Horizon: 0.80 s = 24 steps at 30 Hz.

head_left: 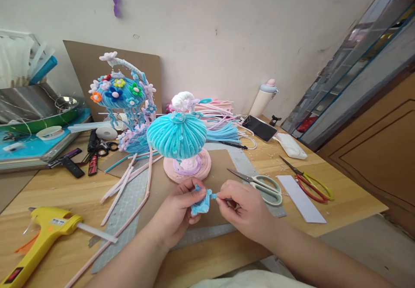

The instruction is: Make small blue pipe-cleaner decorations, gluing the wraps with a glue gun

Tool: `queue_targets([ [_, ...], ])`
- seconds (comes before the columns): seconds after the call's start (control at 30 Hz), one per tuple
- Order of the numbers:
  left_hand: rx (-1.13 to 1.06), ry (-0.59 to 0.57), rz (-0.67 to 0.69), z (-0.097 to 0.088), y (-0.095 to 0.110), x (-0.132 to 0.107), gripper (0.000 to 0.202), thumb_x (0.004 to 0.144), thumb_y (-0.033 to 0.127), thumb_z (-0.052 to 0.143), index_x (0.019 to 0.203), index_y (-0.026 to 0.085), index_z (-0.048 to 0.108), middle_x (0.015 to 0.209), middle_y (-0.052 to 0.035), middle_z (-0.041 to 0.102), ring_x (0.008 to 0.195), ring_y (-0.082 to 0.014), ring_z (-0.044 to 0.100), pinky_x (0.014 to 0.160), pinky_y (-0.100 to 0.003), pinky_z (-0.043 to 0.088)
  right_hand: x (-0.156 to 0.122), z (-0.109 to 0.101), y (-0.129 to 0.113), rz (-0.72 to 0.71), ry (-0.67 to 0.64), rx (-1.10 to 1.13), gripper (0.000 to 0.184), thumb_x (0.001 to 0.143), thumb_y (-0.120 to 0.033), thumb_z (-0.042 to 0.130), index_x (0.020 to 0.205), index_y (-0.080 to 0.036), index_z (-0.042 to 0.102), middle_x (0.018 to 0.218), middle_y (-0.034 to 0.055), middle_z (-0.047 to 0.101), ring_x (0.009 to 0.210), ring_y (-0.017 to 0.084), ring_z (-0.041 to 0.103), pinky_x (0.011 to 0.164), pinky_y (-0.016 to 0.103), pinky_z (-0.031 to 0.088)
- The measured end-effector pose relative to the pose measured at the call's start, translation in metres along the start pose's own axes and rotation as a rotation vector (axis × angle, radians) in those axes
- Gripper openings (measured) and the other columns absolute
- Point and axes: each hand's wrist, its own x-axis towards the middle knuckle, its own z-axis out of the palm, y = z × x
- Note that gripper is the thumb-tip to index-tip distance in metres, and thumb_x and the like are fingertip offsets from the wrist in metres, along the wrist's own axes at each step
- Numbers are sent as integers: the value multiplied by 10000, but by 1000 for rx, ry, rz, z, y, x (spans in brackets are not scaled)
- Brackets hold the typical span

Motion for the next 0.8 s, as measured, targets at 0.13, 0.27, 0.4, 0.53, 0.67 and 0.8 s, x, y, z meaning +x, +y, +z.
queue_targets([
  [0.13,176,-25,61,-2,0,-3,180,762,273,661,842,187,525,612,47,493,481,-54,409,392,-153,265,1,1,0,116,60,34,118,797,-76,516,749,-183,529,653,-23,505,572,99,451,537,226,332],
  [0.27,248,-101,89,-3,1,-5,353,737,252,695,1057,199,557,802,11,560,615,-71,495,525,-175,395,3,-3,0,205,95,51,113,793,-86,528,737,-183,535,650,-26,507,569,97,456,531,214,348],
  [0.4,226,-87,67,-2,0,-4,288,764,250,656,1027,158,583,829,-29,596,704,-112,557,636,-225,448,2,-5,0,189,8,87,108,795,-86,528,748,-178,557,671,-17,540,582,99,476,544,217,357],
  [0.53,145,-84,35,1,0,-3,240,725,199,660,944,144,581,793,-38,618,658,-139,597,588,-255,462,0,-2,0,199,-10,90,102,807,-109,524,739,-175,561,677,-8,552,592,106,491,549,224,358],
  [0.67,214,-16,57,3,2,-3,248,717,264,689,908,133,601,646,14,574,497,-77,524,470,-192,381,0,1,-2,221,4,77,107,799,-104,518,730,-176,558,653,-15,527,571,103,467,527,219,339],
  [0.8,382,56,67,6,2,-2,284,657,308,742,830,125,613,534,44,531,451,-70,489,429,-173,356,1,2,-5,246,7,87,102,804,-121,524,727,-177,561,651,-15,529,575,105,469,530,220,337],
])
